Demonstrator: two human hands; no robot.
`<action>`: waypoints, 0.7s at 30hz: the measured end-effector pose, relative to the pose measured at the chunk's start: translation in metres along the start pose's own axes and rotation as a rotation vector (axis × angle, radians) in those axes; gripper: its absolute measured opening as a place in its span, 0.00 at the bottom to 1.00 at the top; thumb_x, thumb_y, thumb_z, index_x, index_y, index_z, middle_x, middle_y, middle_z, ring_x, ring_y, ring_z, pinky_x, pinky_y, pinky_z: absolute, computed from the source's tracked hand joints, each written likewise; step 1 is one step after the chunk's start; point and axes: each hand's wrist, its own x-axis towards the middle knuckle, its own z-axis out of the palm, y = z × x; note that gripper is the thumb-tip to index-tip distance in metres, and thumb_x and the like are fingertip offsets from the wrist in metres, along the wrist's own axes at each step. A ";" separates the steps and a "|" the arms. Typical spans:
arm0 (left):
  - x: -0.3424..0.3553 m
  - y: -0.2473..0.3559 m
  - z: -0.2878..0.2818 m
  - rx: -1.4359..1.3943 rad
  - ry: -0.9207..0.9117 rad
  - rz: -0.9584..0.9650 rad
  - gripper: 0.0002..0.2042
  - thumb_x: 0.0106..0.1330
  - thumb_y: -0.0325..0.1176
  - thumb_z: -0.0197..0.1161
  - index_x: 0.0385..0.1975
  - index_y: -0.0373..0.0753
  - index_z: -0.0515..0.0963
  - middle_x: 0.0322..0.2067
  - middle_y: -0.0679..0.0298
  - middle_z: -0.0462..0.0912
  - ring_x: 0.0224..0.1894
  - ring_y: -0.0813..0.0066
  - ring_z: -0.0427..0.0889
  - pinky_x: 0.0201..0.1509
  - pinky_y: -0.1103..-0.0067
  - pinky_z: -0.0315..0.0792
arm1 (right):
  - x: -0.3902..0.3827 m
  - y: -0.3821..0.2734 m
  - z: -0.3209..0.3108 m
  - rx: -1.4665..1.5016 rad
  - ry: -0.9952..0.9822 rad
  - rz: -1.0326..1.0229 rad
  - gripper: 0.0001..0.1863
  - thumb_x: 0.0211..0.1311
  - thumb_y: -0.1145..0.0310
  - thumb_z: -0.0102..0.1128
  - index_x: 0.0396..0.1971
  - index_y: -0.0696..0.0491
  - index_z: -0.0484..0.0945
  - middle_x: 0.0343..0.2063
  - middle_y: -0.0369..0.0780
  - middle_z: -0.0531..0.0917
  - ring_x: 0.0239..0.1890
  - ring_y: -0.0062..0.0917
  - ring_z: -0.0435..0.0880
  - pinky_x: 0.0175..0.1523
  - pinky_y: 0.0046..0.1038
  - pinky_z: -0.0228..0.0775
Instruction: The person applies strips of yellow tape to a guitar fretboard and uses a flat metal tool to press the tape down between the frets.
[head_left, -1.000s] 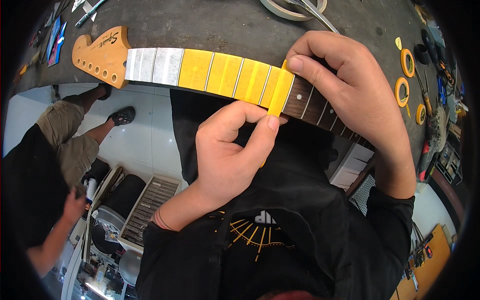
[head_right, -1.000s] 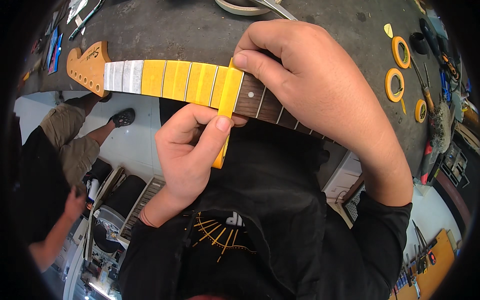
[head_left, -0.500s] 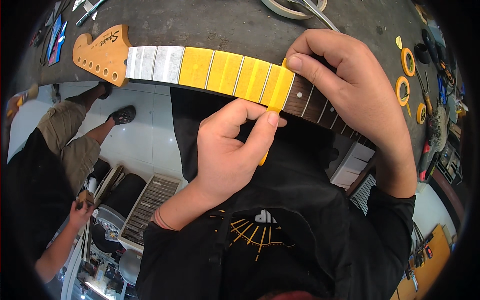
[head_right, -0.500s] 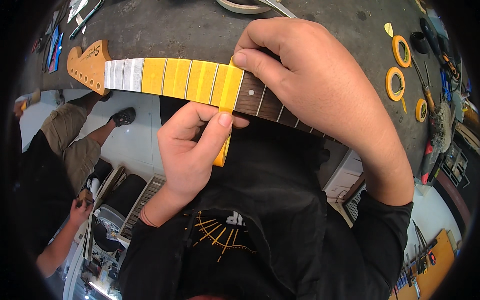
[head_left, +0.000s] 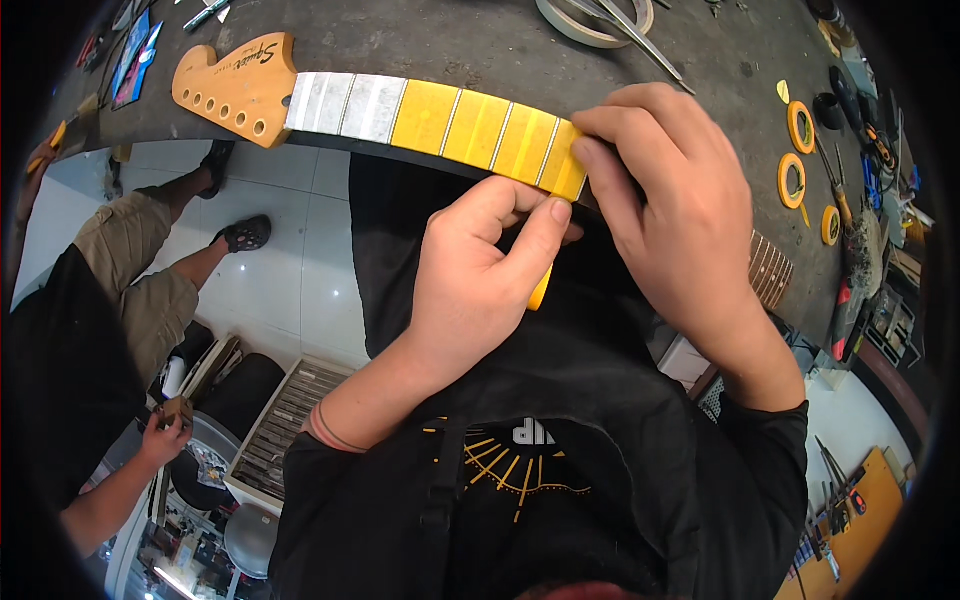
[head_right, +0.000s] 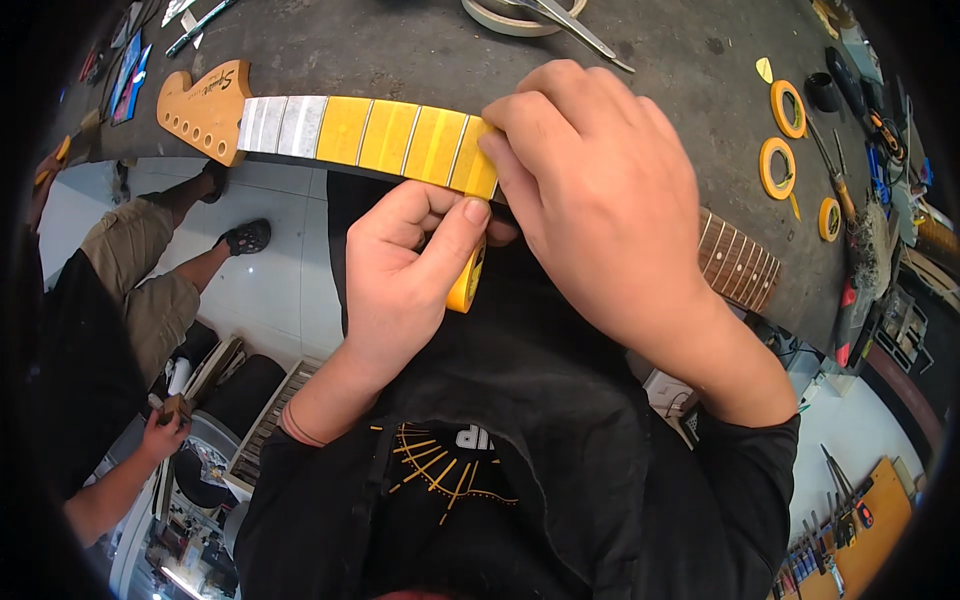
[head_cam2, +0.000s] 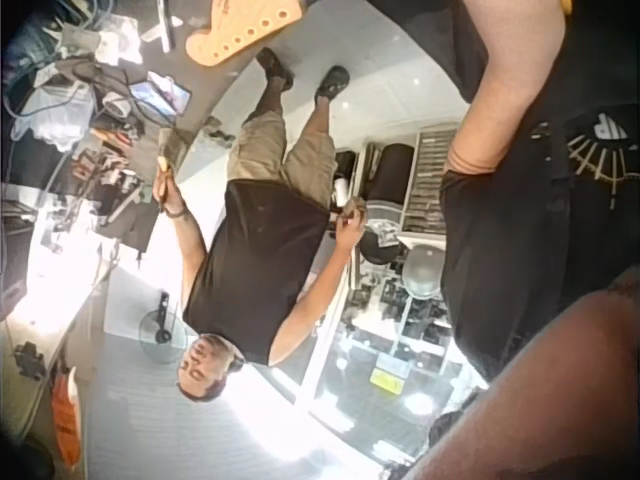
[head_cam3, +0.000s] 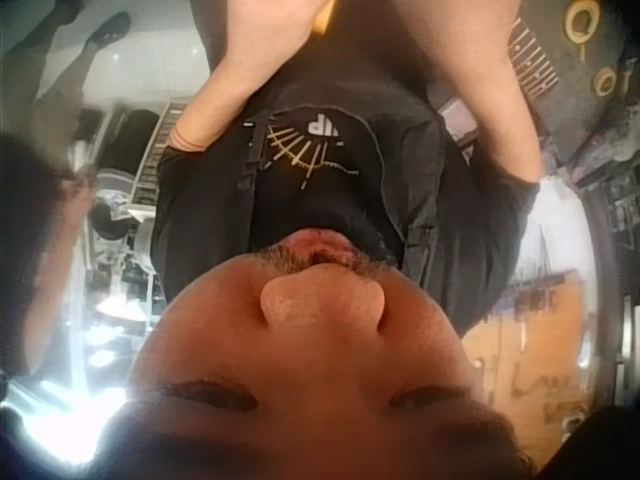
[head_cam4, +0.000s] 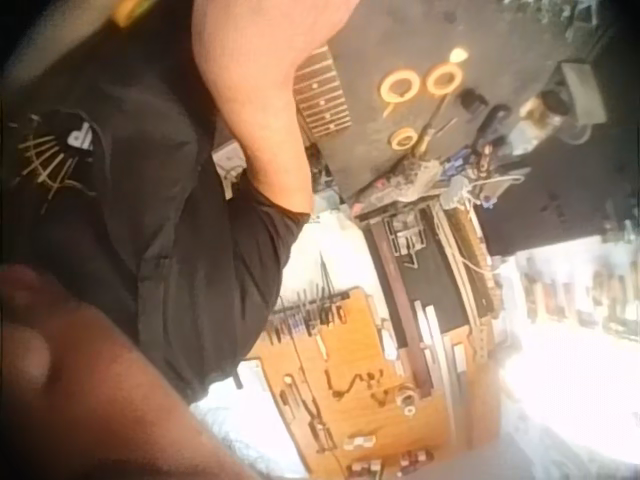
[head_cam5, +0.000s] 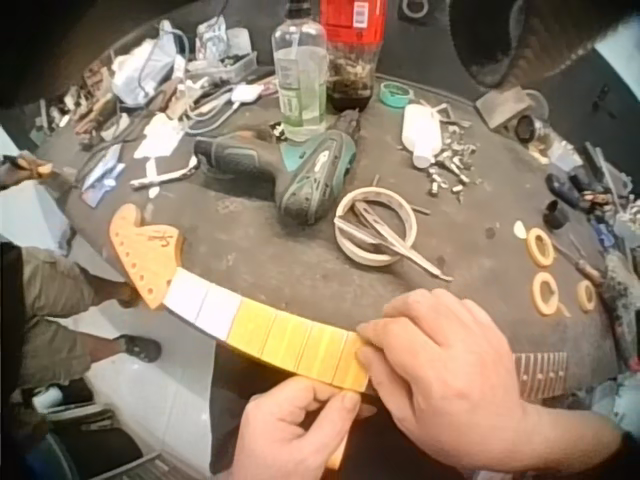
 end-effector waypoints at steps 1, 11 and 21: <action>0.000 0.000 0.000 -0.007 -0.002 0.008 0.08 0.84 0.28 0.68 0.43 0.27 0.85 0.37 0.56 0.95 0.40 0.77 0.94 0.44 0.79 0.84 | 0.000 0.001 0.004 -0.002 0.003 0.000 0.06 0.72 0.73 0.73 0.45 0.57 0.87 0.37 0.42 0.87 0.44 0.41 0.88 0.49 0.38 0.80; 0.002 -0.005 0.000 0.022 0.009 0.062 0.11 0.87 0.32 0.66 0.46 0.28 0.85 0.38 0.57 0.95 0.41 0.78 0.92 0.47 0.80 0.84 | 0.003 0.014 -0.002 0.088 -0.126 0.098 0.06 0.73 0.69 0.70 0.36 0.56 0.85 0.34 0.42 0.85 0.43 0.44 0.86 0.49 0.43 0.79; 0.002 -0.007 -0.002 0.033 -0.009 0.048 0.12 0.85 0.33 0.67 0.44 0.27 0.85 0.35 0.59 0.94 0.39 0.80 0.90 0.44 0.77 0.83 | 0.024 0.031 -0.012 -0.012 -0.202 -0.380 0.09 0.60 0.75 0.71 0.38 0.50 0.81 0.42 0.38 0.81 0.48 0.38 0.83 0.51 0.40 0.78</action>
